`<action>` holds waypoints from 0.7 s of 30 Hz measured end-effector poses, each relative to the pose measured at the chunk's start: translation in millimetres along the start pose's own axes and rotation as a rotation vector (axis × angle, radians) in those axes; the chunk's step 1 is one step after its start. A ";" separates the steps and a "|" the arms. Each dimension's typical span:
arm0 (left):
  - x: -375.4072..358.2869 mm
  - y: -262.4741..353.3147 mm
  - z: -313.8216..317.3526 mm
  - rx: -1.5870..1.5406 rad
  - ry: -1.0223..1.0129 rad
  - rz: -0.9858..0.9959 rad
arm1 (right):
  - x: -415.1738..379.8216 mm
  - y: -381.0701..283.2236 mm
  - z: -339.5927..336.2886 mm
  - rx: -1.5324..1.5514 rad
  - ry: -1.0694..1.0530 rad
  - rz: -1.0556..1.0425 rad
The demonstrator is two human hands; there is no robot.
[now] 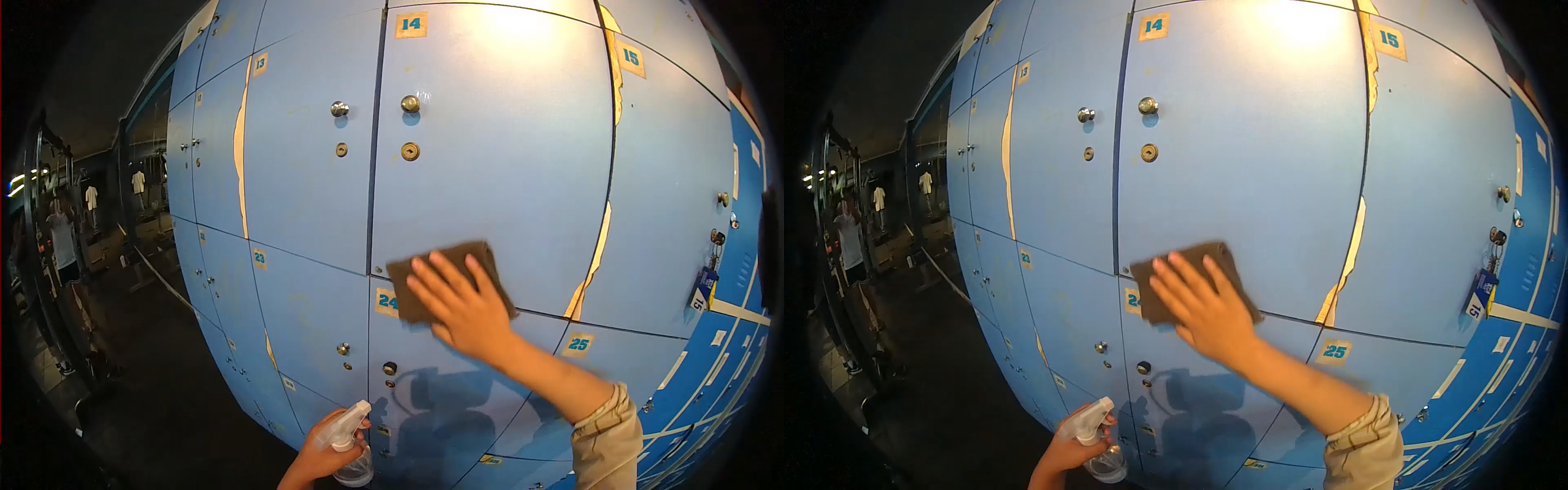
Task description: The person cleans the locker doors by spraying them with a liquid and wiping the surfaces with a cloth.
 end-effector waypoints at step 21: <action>10.4 -14.5 -13.2 0.014 0.042 0.003 | 93.3 117.7 -69.7 -0.112 0.384 0.145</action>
Point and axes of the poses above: each hand's wrist, its own x-axis towards the middle knuckle, its own z-axis out of the palm, y = z × x, the point moved 7 cm from there along x, towards the middle knuckle, and after that the axes turned 1 degree about -z, right-handed, at the moved point
